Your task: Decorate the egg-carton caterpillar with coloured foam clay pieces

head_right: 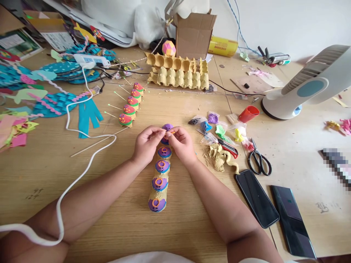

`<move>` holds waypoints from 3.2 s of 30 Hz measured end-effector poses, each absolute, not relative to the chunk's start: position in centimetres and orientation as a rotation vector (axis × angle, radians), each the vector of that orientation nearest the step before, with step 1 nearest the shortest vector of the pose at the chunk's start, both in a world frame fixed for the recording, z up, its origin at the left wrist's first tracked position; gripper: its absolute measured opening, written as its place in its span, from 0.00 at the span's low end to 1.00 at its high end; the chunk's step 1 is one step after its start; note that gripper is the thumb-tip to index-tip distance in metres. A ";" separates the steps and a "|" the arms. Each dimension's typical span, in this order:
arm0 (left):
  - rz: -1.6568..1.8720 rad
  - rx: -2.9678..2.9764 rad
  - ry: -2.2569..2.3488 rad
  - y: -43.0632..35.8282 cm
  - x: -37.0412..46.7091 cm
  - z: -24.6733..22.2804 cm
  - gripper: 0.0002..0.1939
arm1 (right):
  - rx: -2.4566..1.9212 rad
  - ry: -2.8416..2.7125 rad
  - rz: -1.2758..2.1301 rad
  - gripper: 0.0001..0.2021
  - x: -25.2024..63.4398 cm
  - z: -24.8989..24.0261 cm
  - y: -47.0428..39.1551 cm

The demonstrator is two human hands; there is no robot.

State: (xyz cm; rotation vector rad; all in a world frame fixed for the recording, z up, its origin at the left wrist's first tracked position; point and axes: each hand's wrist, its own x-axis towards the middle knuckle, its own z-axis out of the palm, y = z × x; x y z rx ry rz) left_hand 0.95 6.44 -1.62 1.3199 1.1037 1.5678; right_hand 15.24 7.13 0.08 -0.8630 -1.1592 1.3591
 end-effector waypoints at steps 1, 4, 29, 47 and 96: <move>1.559 1.343 1.124 6.4 0.9 -1.5 0.13 | -0.873 -1.172 1.342 0.20 15.2 0.1 7.1; 1.534 1.410 1.157 6.3 0.9 -1.2 0.14 | -0.910 -1.223 1.293 0.22 15.3 0.3 7.0; 1.568 1.247 1.138 6.2 1.1 -1.0 0.18 | -0.939 -1.125 1.308 0.22 15.4 0.1 7.3; 1.548 1.274 1.105 6.2 1.2 -0.9 0.16 | -0.992 -1.023 1.292 0.25 15.7 -0.7 8.1; 1.451 1.603 1.262 6.4 0.9 -2.5 0.31 | -0.998 -1.238 1.175 0.18 15.4 -1.4 8.1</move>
